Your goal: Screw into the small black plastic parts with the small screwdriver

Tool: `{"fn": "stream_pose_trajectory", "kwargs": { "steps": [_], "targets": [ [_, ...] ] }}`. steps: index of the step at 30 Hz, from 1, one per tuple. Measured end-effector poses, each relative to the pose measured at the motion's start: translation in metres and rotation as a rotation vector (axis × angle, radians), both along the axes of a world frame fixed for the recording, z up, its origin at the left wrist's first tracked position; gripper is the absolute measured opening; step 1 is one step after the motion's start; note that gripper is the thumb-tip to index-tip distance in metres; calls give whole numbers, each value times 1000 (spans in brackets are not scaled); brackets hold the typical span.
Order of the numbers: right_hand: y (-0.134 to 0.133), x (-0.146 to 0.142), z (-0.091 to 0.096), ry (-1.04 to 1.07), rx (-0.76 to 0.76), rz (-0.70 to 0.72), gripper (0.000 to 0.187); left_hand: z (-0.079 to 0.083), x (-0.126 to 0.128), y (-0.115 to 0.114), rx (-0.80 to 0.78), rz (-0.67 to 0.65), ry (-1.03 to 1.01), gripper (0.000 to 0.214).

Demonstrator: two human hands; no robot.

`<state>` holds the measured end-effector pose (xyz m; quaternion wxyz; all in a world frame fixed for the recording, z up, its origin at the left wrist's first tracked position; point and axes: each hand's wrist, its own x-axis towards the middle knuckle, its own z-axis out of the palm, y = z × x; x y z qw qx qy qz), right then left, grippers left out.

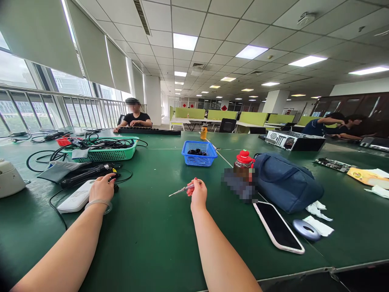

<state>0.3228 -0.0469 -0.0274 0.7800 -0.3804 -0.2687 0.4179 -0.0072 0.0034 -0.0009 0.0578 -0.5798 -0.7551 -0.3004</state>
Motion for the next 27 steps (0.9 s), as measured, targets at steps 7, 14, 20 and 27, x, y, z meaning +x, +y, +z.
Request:
{"fn": "stream_pose_trajectory", "kwargs": {
  "steps": [7,14,20,27],
  "targets": [
    [1,0,-1,-4,3,4,33,-4,-2,3,56,-34,4,40],
    [-1,0,1,-1,-3,-1,34,-1,-1,2,25,18,82,43],
    [1,0,-1,-4,5,-2,34,-2,0,2,-48,47,185,44],
    [-1,0,0,-2,-7,2,34,-12,-5,10,-132,56,159,43]
  ]
}}
